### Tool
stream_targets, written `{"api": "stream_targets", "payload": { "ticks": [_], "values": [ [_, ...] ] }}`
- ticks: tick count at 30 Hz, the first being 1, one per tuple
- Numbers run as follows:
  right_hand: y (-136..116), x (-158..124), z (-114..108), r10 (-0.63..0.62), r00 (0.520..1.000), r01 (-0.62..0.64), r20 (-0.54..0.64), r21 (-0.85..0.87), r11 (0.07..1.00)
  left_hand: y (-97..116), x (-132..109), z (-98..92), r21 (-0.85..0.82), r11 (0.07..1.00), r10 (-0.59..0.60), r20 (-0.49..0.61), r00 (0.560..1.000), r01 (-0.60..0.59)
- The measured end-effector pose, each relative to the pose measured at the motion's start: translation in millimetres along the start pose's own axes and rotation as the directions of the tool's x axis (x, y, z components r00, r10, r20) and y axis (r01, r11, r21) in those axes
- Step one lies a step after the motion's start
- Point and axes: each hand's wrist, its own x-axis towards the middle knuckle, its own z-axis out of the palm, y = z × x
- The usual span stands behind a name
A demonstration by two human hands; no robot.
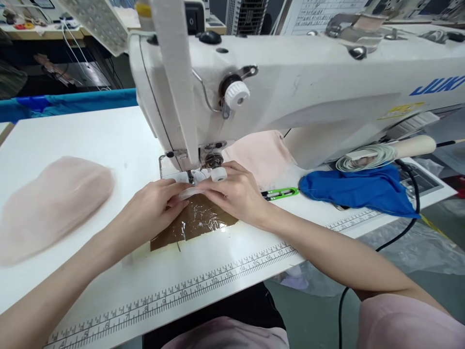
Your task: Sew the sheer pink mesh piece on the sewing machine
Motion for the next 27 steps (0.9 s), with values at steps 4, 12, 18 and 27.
{"api": "stream_targets", "payload": {
  "ticks": [4, 12, 18, 27],
  "values": [
    [1.1, -0.1, 0.8, 0.004, 1.0, -0.004, -0.019, -0.015, 1.0, -6.7, 10.0, 1.3, -0.061, 0.993, 0.102, -0.025, 0.994, -0.103],
    [-7.8, -3.0, -9.8, -0.149, 0.973, 0.167, 0.174, -0.094, 0.982, -5.9, -7.8, 17.5, 0.321, 0.891, 0.388, -0.171, 0.906, -0.321],
    [-12.6, -8.6, -7.2, -0.233, 0.958, 0.253, 0.166, -0.118, 0.96, 9.5, -29.0, 29.6, 0.67, 0.712, 0.496, -0.27, 0.825, -0.209],
    [-12.0, -9.9, -6.1, -0.246, 0.955, 0.269, 0.163, -0.14, 0.953, 2.3, -28.1, 31.5, 0.58, 0.776, 0.452, -0.236, 0.86, -0.248]
  ]
}}
